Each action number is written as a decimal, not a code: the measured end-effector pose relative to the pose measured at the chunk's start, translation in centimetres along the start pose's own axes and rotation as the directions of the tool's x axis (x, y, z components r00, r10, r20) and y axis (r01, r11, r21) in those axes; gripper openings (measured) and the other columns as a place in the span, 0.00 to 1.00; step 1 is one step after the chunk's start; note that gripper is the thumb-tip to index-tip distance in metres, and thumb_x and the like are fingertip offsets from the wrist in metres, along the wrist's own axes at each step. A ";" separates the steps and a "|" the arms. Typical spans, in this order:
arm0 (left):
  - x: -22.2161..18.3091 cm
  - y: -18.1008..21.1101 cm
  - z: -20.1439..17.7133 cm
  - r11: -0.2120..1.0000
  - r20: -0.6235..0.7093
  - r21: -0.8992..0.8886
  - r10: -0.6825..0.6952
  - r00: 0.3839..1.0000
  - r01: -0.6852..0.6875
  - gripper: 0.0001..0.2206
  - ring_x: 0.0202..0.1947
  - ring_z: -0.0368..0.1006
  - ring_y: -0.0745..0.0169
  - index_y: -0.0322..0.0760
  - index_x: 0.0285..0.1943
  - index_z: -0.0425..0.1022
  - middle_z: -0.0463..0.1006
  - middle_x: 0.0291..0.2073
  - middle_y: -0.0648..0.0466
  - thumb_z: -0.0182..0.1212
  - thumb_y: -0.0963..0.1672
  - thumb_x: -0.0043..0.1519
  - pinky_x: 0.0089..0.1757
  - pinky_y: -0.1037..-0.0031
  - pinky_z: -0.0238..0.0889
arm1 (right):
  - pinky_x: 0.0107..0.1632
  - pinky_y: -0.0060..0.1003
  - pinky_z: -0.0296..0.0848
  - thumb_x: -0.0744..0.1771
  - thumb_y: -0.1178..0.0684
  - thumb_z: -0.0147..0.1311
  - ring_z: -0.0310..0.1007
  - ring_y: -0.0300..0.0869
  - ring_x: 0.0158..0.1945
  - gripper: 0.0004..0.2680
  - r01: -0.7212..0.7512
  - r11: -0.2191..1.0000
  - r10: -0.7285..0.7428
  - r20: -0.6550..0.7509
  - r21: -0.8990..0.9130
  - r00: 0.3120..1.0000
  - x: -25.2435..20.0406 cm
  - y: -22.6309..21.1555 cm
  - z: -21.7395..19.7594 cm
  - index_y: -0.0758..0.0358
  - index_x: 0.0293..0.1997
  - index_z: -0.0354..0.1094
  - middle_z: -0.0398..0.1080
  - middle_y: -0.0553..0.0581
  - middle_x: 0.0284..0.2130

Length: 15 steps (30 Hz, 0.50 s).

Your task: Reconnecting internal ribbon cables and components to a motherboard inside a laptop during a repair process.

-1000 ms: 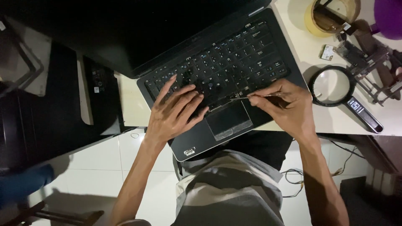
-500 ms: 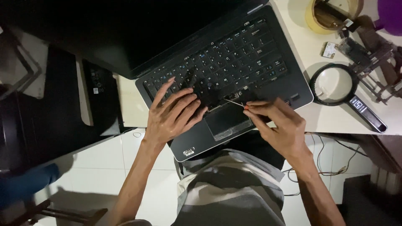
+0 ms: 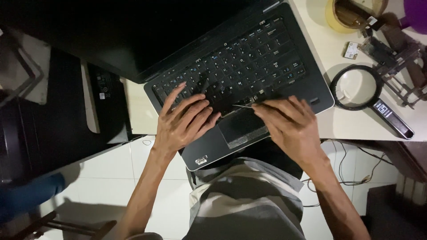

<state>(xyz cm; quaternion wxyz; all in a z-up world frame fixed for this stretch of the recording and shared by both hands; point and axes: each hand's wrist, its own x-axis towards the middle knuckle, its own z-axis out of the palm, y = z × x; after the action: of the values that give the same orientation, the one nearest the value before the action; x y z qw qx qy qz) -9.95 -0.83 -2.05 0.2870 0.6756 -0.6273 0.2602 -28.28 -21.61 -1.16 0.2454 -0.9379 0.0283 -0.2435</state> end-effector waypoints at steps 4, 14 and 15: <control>-0.4 0.0 0.0 1.000 0.014 -0.008 -0.020 1.000 0.020 0.05 0.42 0.83 0.55 0.39 0.36 0.82 0.85 0.36 0.52 0.72 0.43 0.58 0.58 0.46 0.69 | 0.39 0.44 0.71 0.67 0.58 0.65 0.74 0.51 0.37 0.06 0.048 0.994 -0.043 0.049 -0.094 0.998 -0.3 2.9 -1.4 0.53 0.46 0.80 0.76 0.55 0.37; -0.2 -0.8 -0.7 0.938 0.205 -0.254 -0.185 0.961 0.235 0.12 0.54 0.79 0.47 0.35 0.44 0.81 0.80 0.49 0.46 0.80 0.44 0.61 0.67 0.43 0.50 | 0.48 0.44 0.69 0.69 0.57 0.65 0.71 0.44 0.42 0.08 0.135 0.990 -0.139 0.251 0.033 0.958 4.3 4.3 -4.3 0.59 0.53 0.78 0.71 0.58 0.46; -0.2 -0.8 -0.6 0.929 0.204 -0.277 -0.192 0.960 0.244 0.13 0.54 0.79 0.46 0.34 0.44 0.80 0.79 0.49 0.45 0.81 0.44 0.60 0.68 0.43 0.50 | 0.43 0.41 0.70 0.69 0.57 0.63 0.71 0.43 0.41 0.08 0.143 0.987 -0.156 0.268 0.068 0.951 4.6 4.4 -4.4 0.62 0.53 0.78 0.71 0.59 0.45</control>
<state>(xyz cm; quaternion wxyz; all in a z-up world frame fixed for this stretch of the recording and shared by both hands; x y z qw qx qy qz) -9.15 -0.17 -1.82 0.3574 0.7100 -0.6029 0.0688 -26.00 -28.23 2.14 0.2502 -0.9558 -0.0825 -0.1307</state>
